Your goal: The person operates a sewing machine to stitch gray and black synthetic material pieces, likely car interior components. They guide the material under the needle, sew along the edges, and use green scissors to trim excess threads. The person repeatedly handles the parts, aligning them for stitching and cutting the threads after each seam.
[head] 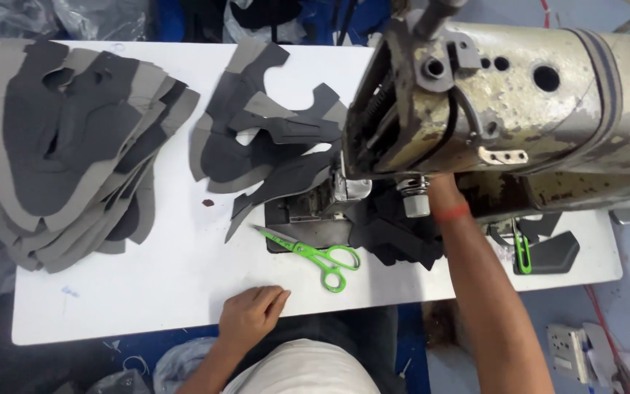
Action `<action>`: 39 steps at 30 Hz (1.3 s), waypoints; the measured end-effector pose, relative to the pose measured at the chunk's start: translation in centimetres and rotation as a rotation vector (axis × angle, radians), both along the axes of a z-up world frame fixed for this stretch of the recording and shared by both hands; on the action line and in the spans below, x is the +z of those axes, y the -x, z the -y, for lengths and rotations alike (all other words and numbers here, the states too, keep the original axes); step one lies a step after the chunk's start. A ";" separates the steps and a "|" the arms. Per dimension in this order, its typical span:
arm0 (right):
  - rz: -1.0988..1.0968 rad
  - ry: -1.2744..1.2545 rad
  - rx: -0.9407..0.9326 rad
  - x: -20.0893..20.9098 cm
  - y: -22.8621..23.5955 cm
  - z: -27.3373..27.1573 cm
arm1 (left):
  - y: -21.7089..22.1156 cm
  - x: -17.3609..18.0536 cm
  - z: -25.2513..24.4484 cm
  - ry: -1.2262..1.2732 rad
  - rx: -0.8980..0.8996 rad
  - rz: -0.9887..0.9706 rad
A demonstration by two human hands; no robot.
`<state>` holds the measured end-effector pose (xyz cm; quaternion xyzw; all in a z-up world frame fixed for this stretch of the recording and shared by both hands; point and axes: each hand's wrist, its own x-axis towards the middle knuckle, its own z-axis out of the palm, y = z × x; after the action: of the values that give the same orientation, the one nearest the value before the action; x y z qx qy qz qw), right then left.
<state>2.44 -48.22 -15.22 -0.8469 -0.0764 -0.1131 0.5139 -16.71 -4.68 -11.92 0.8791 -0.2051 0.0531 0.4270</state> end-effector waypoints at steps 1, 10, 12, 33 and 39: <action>0.003 0.018 0.011 0.0 -0.6 0.0 | 0.0 0.0 0.4 -0.039 0.079 0.029; 0.043 0.168 0.115 0.2 -5.6 -2.2 | -0.3 -0.1 0.6 -0.098 0.175 -0.004; 0.040 0.203 0.122 0.0 -5.5 -2.1 | 0.0 -0.2 0.6 -0.123 0.166 -0.034; 0.073 0.643 0.075 4.6 -1.7 1.1 | 0.0 -0.7 0.7 -0.117 0.129 0.113; 0.061 0.767 0.032 9.8 2.3 -1.2 | -0.2 -0.1 0.8 -0.121 0.128 0.150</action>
<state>0.19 -47.01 -5.46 -0.9726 -0.1418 -0.0935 0.1587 -16.53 -5.49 -12.04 0.9080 -0.1829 0.1336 0.3524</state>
